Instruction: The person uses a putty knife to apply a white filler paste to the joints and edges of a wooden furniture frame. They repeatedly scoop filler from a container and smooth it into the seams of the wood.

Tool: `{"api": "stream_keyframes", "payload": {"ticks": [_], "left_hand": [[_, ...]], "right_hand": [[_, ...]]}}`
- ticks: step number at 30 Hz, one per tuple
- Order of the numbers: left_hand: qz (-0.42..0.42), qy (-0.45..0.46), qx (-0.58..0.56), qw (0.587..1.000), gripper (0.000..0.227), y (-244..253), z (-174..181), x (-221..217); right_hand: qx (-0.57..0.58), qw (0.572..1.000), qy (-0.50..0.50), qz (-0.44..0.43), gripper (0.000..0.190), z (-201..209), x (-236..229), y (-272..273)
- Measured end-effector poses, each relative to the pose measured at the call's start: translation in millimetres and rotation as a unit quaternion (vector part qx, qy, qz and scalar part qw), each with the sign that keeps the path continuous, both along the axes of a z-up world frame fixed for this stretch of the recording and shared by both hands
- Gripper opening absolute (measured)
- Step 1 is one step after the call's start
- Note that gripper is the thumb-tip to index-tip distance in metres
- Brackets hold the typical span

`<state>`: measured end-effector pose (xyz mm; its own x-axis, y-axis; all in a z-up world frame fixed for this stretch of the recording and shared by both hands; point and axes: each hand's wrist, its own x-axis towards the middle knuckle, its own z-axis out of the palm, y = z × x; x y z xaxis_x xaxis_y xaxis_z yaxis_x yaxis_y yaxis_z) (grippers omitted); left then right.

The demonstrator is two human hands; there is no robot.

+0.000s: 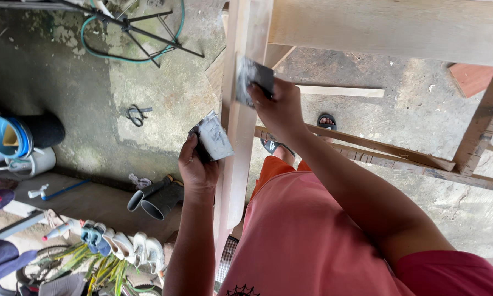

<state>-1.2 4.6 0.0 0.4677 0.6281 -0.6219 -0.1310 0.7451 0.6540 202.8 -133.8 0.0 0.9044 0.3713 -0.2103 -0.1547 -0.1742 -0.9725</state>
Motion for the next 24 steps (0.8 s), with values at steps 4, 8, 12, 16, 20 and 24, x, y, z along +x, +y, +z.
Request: {"api": "stream_keyframes", "payload": {"ticks": [4, 8, 12, 16, 20, 24], "left_hand": [[0.012, 0.001, -0.004, 1.000, 0.024, -13.6, 32.3, 18.4], [0.005, 0.005, 0.001, 1.000, 0.024, -4.5, 15.8, 4.4], [0.065, 0.012, -0.054, 0.996, 0.035, -2.7, 10.8, 2.4], [0.077, 0.009, -0.062, 0.995, 0.034, -1.8, 8.9, 1.5], [0.069, 0.001, -0.058, 0.996, 0.033, -2.2, 8.6, 0.4], [0.070, 0.005, -0.062, 0.996, 0.033, -0.7, 5.1, -0.4]], "right_hand": [[0.001, 0.997, 0.049, -0.057, 0.029, -29.0, 21.1, -17.9], [-0.006, 0.995, 0.073, -0.071, 0.022, -34.2, 47.5, 4.0], [-0.086, 0.992, 0.081, -0.040, 0.033, 0.7, 57.4, 19.1], [-0.075, 0.991, 0.108, -0.029, 0.034, 9.6, 63.7, 26.4], [-0.093, 0.990, 0.102, -0.020, 0.034, 4.7, 70.3, 33.2], [-0.051, 0.995, 0.078, -0.031, 0.037, -3.8, 70.5, 40.7]]}}
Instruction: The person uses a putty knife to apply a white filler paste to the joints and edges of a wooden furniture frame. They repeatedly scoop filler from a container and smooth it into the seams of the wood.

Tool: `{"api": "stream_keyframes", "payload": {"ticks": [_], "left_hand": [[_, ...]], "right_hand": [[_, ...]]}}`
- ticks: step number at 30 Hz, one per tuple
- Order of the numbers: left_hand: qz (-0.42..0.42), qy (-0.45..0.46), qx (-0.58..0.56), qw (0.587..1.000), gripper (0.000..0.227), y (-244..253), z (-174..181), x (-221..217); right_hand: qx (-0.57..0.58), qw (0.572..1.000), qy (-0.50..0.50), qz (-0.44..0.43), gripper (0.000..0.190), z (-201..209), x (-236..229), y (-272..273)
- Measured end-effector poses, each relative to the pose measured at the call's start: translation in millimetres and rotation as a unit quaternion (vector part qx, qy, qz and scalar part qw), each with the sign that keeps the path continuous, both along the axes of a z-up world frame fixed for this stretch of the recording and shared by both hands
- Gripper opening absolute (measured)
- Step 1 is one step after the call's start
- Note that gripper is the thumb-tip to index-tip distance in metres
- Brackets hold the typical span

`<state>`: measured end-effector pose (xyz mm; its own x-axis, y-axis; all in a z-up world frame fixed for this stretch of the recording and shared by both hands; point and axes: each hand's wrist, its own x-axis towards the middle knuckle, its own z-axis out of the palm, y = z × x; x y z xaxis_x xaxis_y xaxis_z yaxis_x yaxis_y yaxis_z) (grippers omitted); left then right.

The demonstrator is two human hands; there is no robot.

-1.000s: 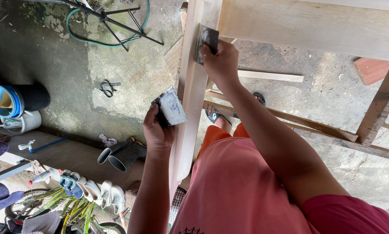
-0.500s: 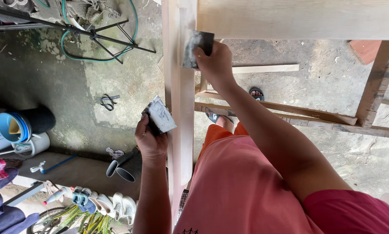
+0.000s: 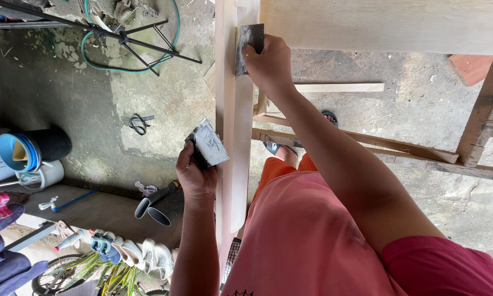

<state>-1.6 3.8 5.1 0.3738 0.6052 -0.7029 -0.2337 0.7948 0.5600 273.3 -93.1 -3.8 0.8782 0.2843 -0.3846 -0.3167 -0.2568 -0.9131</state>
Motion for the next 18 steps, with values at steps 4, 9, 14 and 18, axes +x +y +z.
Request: {"api": "stream_keyframes", "payload": {"ticks": [4, 9, 14, 18], "left_hand": [[0.003, -0.002, -0.005, 1.000, 0.037, 1.0, -2.8, -0.6], [-0.004, -0.010, -0.008, 1.000, 0.033, 2.6, 0.9, -2.5], [0.011, 0.002, -0.013, 1.000, 0.032, 0.0, -0.4, -0.1], [0.004, -0.010, -0.019, 1.000, 0.033, 0.3, -1.4, -1.5]], "right_hand": [[0.049, 0.975, -0.210, 0.051, 0.037, -0.9, -24.4, -16.8], [0.086, 0.992, -0.087, -0.017, 0.033, -6.2, -19.5, -41.3], [0.002, 0.999, -0.028, -0.014, 0.036, -8.3, -7.9, -27.7], [0.004, 1.000, -0.016, -0.016, 0.037, -13.3, -7.8, -18.2]]}}
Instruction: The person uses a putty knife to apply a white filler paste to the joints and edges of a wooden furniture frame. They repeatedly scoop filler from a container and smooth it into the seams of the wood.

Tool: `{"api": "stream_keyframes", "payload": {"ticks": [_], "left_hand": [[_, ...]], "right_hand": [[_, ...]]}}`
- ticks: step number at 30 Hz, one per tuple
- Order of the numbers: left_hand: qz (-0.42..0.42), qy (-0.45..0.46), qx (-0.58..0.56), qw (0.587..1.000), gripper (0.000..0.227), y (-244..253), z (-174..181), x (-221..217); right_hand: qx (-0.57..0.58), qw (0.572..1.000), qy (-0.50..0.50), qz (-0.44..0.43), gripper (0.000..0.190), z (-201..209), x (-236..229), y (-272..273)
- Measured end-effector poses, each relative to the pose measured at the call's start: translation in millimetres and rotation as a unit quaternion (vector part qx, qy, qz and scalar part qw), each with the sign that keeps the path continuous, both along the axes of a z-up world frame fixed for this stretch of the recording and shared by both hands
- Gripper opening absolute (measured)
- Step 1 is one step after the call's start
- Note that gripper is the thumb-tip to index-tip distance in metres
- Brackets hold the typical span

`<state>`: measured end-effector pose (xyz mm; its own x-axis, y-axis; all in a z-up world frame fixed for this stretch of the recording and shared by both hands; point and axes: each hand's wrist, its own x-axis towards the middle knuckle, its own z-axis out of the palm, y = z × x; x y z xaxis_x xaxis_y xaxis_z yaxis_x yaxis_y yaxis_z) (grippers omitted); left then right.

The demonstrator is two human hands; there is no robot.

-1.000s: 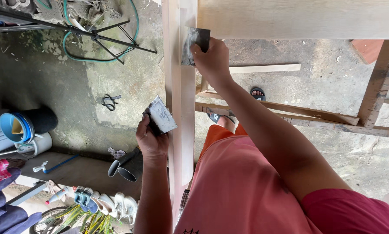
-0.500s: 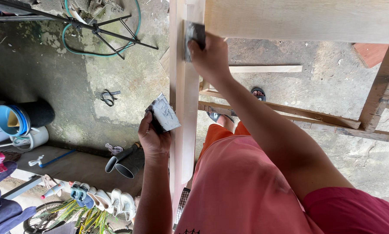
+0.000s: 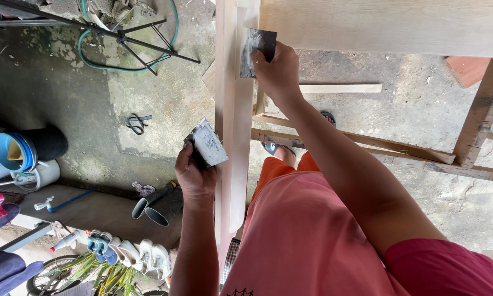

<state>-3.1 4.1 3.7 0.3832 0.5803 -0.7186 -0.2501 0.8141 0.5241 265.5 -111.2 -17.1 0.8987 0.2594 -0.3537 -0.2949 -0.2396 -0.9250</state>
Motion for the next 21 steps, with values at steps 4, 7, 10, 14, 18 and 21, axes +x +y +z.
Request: {"api": "stream_keyframes", "payload": {"ticks": [4, 7, 10, 14, 18, 21], "left_hand": [[0.000, 0.010, -0.005, 1.000, 0.033, -1.2, 1.1, 1.1], [0.005, 0.003, -0.004, 1.000, 0.035, 0.8, -1.9, -0.5], [0.000, -0.008, -0.006, 1.000, 0.037, 0.1, 0.5, 2.1], [-0.007, -0.002, -0.001, 1.000, 0.037, -0.5, 3.2, 2.1], [-0.006, -0.014, -0.008, 1.000, 0.040, 1.1, 0.7, -2.0], [-0.021, -0.021, 0.019, 0.999, 0.029, -3.7, 12.2, 9.7]], "right_hand": [[-0.012, 1.000, 0.005, -0.002, 0.037, 1.4, -1.0, 4.0], [-0.015, 1.000, 0.009, -0.002, 0.032, -1.4, -0.9, 11.5], [-0.017, 0.998, -0.062, 0.015, 0.033, -4.7, -3.4, 18.9], [0.151, 0.988, 0.020, -0.007, 0.036, 19.1, -8.3, -10.7], [0.103, 0.995, -0.019, 0.001, 0.032, 7.1, -21.6, -32.2], [0.088, 0.996, -0.001, -0.018, 0.025, -35.0, -33.6, -31.0]]}}
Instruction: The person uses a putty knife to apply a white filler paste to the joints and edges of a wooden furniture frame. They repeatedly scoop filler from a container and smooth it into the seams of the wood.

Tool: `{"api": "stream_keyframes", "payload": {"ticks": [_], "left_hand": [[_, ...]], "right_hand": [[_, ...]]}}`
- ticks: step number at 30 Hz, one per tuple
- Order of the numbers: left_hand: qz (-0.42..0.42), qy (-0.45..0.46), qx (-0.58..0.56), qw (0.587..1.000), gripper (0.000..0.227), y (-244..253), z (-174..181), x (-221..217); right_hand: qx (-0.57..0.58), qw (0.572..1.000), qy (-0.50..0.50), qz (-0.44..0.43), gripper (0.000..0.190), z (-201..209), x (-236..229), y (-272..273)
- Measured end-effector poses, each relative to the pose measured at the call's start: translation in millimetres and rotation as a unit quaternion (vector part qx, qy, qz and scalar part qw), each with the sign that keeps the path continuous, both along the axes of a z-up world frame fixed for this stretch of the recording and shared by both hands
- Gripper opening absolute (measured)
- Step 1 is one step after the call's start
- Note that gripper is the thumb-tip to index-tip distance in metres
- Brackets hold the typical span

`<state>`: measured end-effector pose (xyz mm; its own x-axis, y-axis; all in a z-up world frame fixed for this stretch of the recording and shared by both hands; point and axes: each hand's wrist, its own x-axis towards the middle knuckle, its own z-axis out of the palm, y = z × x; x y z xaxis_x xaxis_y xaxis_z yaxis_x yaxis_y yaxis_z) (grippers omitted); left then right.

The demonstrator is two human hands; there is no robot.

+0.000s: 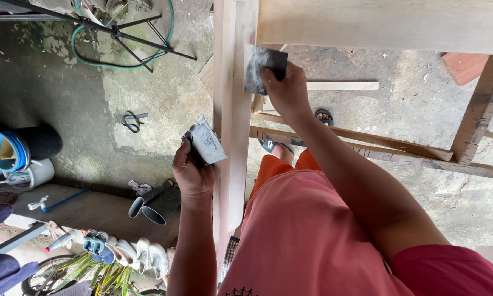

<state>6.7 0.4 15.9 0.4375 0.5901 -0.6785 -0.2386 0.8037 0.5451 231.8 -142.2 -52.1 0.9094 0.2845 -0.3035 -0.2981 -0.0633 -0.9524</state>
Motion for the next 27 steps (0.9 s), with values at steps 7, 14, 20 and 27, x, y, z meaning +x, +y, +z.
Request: {"api": "stream_keyframes", "payload": {"ticks": [7, 14, 20, 27], "left_hand": [[-0.028, 0.011, 0.044, 0.999, 0.020, -6.6, 15.3, 6.0], [-0.029, 0.020, 0.046, 0.998, 0.024, -7.7, 17.1, 8.8], [-0.035, 0.023, 0.042, 0.998, 0.026, -5.5, 15.1, 6.4], [-0.045, 0.029, 0.049, 0.997, 0.029, -2.0, 6.0, 1.4]], "right_hand": [[0.043, 0.998, 0.030, -0.029, 0.018, -58.2, -13.0, 11.8], [0.009, 0.999, 0.013, -0.032, 0.017, -52.6, -10.9, 17.8], [-0.018, 1.000, 0.002, -0.018, 0.021, -34.6, -9.9, 28.6], [-0.058, 0.998, -0.022, 0.012, 0.027, 4.5, -14.9, 39.7]]}}
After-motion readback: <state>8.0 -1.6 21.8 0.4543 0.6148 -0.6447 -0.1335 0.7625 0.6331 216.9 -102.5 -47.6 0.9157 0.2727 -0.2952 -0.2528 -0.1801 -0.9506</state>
